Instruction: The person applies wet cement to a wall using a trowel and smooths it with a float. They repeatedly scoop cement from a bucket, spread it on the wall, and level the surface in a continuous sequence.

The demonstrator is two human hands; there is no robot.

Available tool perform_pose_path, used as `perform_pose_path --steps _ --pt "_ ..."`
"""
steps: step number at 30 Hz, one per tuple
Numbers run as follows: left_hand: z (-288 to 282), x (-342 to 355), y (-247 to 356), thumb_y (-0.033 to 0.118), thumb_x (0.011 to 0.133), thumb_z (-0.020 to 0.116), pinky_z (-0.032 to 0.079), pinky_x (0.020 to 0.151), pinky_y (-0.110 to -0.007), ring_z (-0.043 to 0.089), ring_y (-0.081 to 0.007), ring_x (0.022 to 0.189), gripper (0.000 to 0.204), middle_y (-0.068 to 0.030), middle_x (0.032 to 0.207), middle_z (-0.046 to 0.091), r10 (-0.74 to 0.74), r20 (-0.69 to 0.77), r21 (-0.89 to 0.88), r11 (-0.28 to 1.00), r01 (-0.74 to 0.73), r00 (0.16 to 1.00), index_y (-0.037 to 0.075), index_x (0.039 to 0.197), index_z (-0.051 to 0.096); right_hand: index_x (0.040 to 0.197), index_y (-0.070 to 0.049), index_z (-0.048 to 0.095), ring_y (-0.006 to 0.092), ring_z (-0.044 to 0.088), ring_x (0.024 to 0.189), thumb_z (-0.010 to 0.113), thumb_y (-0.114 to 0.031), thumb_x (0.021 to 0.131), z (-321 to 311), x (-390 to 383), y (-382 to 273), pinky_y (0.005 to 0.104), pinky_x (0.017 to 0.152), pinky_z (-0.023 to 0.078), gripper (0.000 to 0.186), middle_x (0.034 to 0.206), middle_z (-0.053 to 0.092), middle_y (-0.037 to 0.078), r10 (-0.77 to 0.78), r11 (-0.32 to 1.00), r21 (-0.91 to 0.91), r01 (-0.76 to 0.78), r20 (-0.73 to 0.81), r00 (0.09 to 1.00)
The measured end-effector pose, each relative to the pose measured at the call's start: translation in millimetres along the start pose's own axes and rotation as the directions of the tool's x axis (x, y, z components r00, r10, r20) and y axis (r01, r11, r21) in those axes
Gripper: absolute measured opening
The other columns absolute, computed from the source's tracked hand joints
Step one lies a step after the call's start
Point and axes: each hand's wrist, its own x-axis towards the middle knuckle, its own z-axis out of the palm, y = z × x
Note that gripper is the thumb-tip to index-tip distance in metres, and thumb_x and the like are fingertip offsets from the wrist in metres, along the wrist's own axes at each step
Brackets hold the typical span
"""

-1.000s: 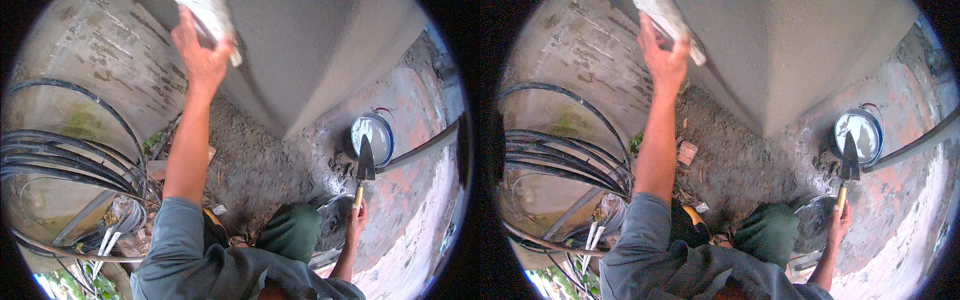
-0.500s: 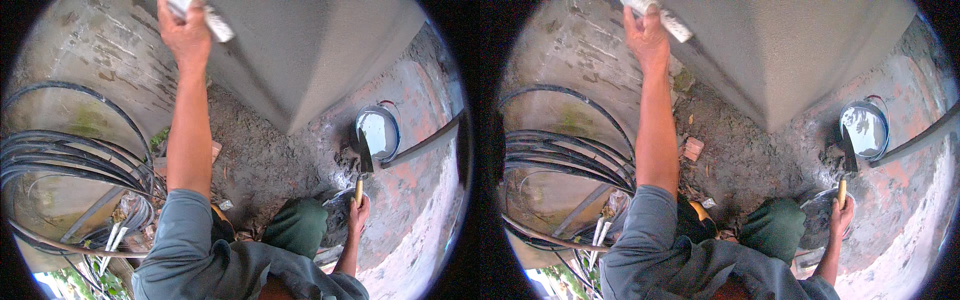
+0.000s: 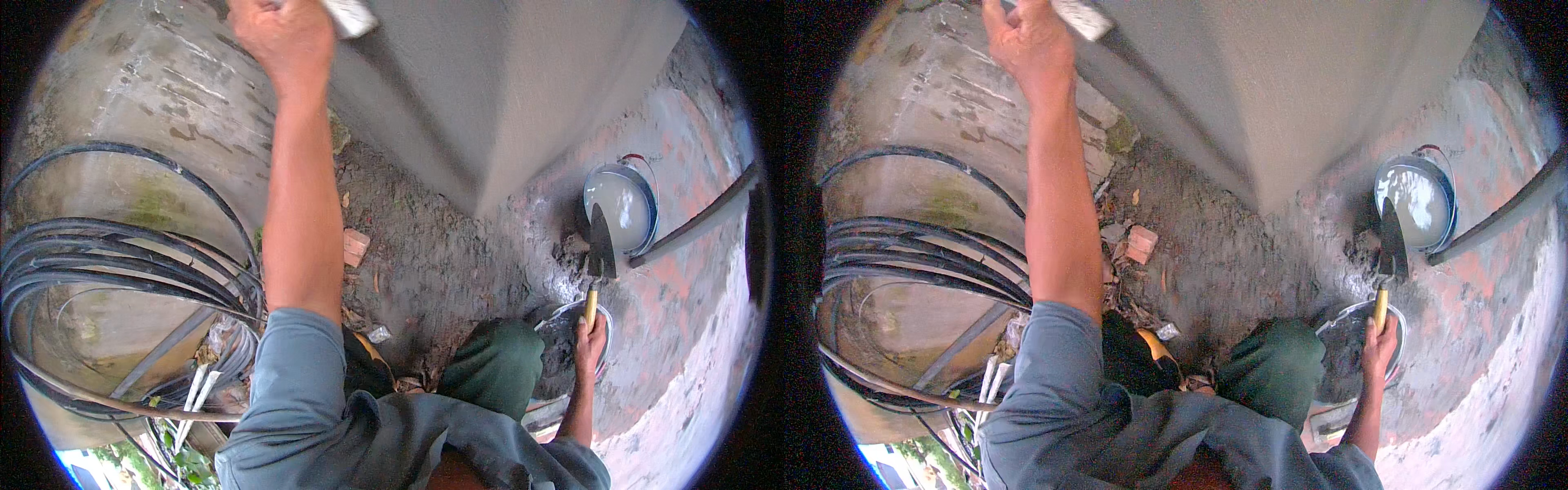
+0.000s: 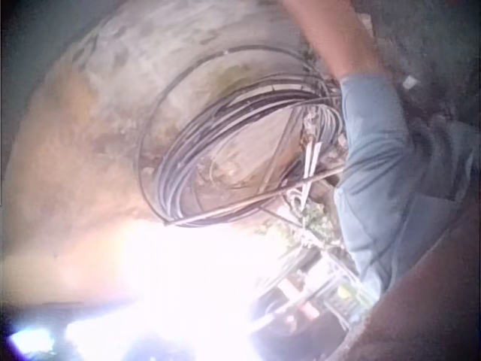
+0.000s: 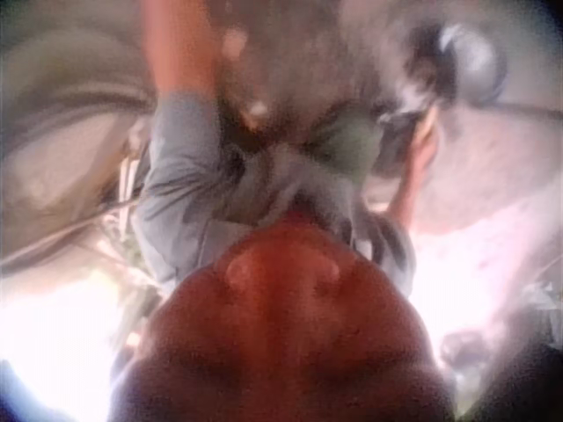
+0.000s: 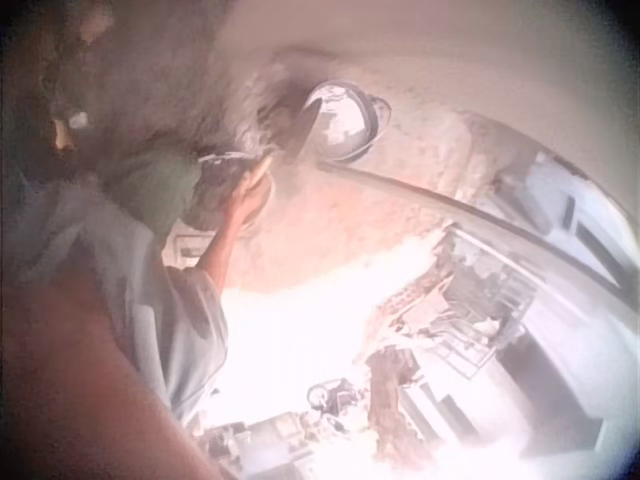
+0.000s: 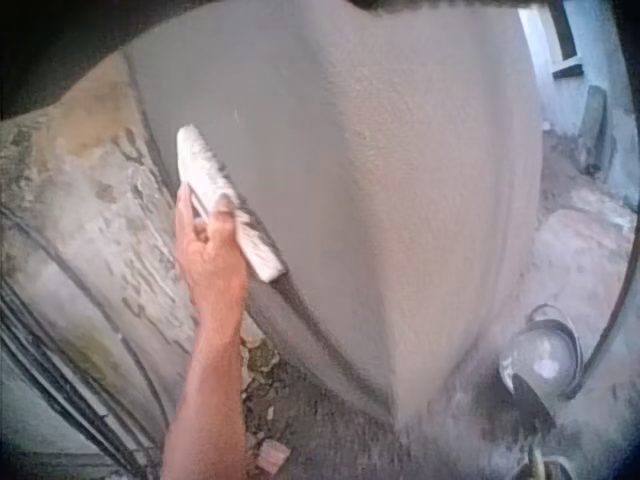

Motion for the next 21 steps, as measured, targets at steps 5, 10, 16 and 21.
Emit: perform_pose_path --steps 5,10,16,21 --pt "-4.2 -67.4 -6.0 0.038 0.101 0.052 0.051 0.087 -0.040 0.060 -0.0280 0.106 0.060 -0.0204 0.121 0.061 -0.628 0.175 -0.058 0.763 0.644 0.759 -0.006 0.142 0.045 0.100 -0.002 0.053 0.0220 0.048 0.074 0.065 -0.011 0.091 -14.1 -12.9 -1.6 0.0365 0.070 0.044 0.018 0.085 0.052 0.011 -0.044 0.998 -0.043 0.040 -0.090 0.995" --pt "-7.5 -126.2 48.4 0.022 0.096 0.069 0.049 0.094 -0.035 0.060 -0.0226 0.110 0.066 -0.0204 0.124 0.062 -0.287 0.215 -0.275 0.900 0.340 0.934 -0.006 0.147 0.037 0.098 -0.003 0.052 0.0229 0.049 0.073 0.069 -0.012 0.084 -46.6 -17.2 9.4 0.0375 0.071 0.045 0.023 0.083 0.051 0.010 -0.027 0.991 -0.131 -0.005 -0.240 0.970" --pt "-2.3 -61.8 -10.4 0.030 0.099 0.059 0.049 0.076 -0.036 0.059 -0.0192 0.091 0.051 -0.0130 0.105 0.062 -0.333 0.176 -0.270 0.889 0.370 0.926 -0.003 0.135 0.047 0.096 -0.003 0.050 0.0194 0.048 0.075 0.068 -0.011 0.083 -75.8 -31.2 33.9 0.0346 0.072 0.045 0.024 0.084 0.047 0.007 -0.010 0.985 -0.162 -0.056 -0.384 0.923" --pt "-5.3 -143.0 -6.8 0.028 0.100 0.059 0.048 0.087 -0.037 0.057 -0.0224 0.104 0.053 -0.0161 0.122 0.058 -0.785 0.221 -0.121 0.566 0.815 0.578 -0.002 0.141 0.043 0.094 -0.002 0.048 0.0234 0.049 0.078 0.071 -0.020 0.087 -75.8 -62.9 55.8 0.0391 0.076 0.045 0.029 0.086 0.047 0.009 0.135 0.973 -0.109 -0.203 -0.445 0.885"
